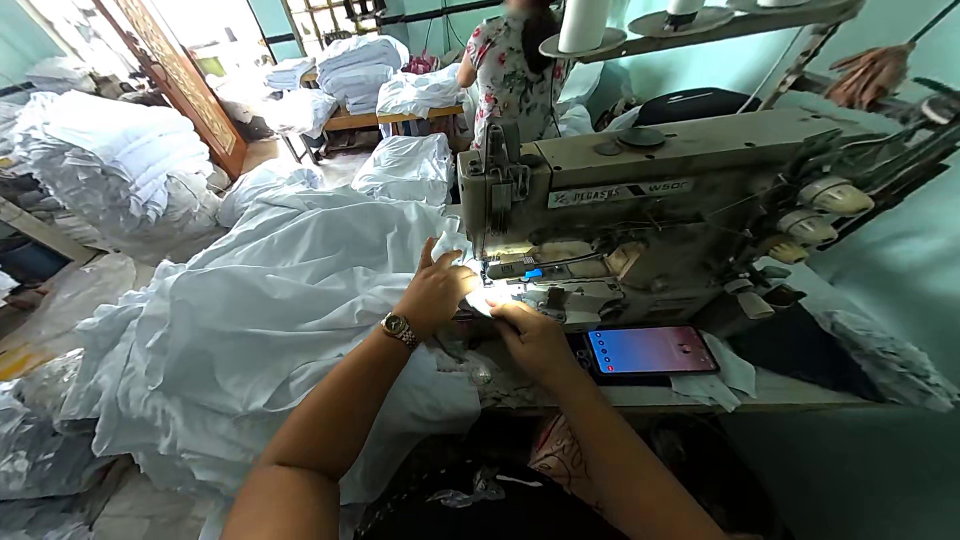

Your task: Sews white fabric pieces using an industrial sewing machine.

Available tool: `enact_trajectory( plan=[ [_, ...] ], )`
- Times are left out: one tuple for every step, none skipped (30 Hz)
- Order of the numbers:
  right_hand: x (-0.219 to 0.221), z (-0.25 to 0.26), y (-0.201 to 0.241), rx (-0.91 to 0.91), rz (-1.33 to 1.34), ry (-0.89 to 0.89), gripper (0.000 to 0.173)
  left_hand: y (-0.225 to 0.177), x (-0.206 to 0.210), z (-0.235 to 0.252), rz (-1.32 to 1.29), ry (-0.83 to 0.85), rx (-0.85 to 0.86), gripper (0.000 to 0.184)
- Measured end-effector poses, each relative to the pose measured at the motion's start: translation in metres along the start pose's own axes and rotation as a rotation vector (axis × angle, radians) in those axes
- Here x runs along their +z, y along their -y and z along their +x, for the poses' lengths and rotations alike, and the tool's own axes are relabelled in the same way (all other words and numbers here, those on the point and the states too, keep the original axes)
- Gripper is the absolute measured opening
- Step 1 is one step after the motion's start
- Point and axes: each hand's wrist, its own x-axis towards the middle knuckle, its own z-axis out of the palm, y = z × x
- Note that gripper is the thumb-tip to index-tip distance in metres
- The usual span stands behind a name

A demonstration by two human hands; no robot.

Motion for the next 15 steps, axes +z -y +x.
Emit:
enact_trajectory(
  plan=[
    [-0.001,-0.001,0.000,-0.007,-0.005,0.012,0.022,0.001,0.001,0.002,0.001,-0.004,0.002,0.022],
    [0.000,-0.004,-0.001,-0.021,-0.002,0.008,0.023,0.002,0.002,0.002,-0.002,-0.014,0.004,0.021],
    [0.000,-0.008,-0.001,-0.043,0.013,-0.018,0.024,0.004,0.004,0.003,-0.004,-0.022,0.004,0.020],
    [0.001,-0.015,0.000,-0.070,0.039,-0.058,0.025,0.005,0.006,0.003,-0.014,-0.025,0.002,0.020],
    [0.003,-0.023,0.000,-0.097,0.084,-0.102,0.027,0.005,0.007,0.002,-0.027,-0.031,-0.002,0.020],
    [0.007,-0.033,0.000,-0.106,0.139,-0.130,0.029,0.006,0.008,0.002,-0.039,-0.032,-0.005,0.021],
    [0.013,-0.044,-0.001,-0.098,0.186,-0.141,0.030,0.006,0.010,0.001,-0.048,-0.027,-0.009,0.021],
    [0.021,-0.055,-0.003,-0.081,0.211,-0.140,0.029,0.006,0.011,0.001,-0.055,-0.017,-0.016,0.021],
    [0.031,-0.065,-0.006,-0.069,0.208,-0.126,0.029,0.006,0.011,0.001,-0.058,-0.003,-0.024,0.021],
    [0.042,-0.073,-0.009,-0.072,0.170,-0.108,0.029,0.006,0.010,0.001,-0.055,0.008,-0.033,0.021],
    [0.051,-0.078,-0.013,-0.091,0.113,-0.093,0.030,0.007,0.010,0.001,-0.048,0.015,-0.040,0.022],
    [0.055,-0.079,-0.014,-0.121,0.062,-0.078,0.031,0.007,0.010,0.001,-0.047,0.012,-0.041,0.021],
    [0.057,-0.079,-0.015,-0.137,0.038,-0.056,0.031,0.007,0.010,0.001,-0.043,0.006,-0.038,0.021],
    [0.057,-0.078,-0.014,-0.132,0.024,-0.041,0.030,0.007,0.010,0.001,-0.036,0.000,-0.033,0.020],
    [0.057,-0.077,-0.014,-0.117,0.013,-0.030,0.029,0.007,0.011,0.002,-0.033,-0.002,-0.031,0.019]
  ],
)
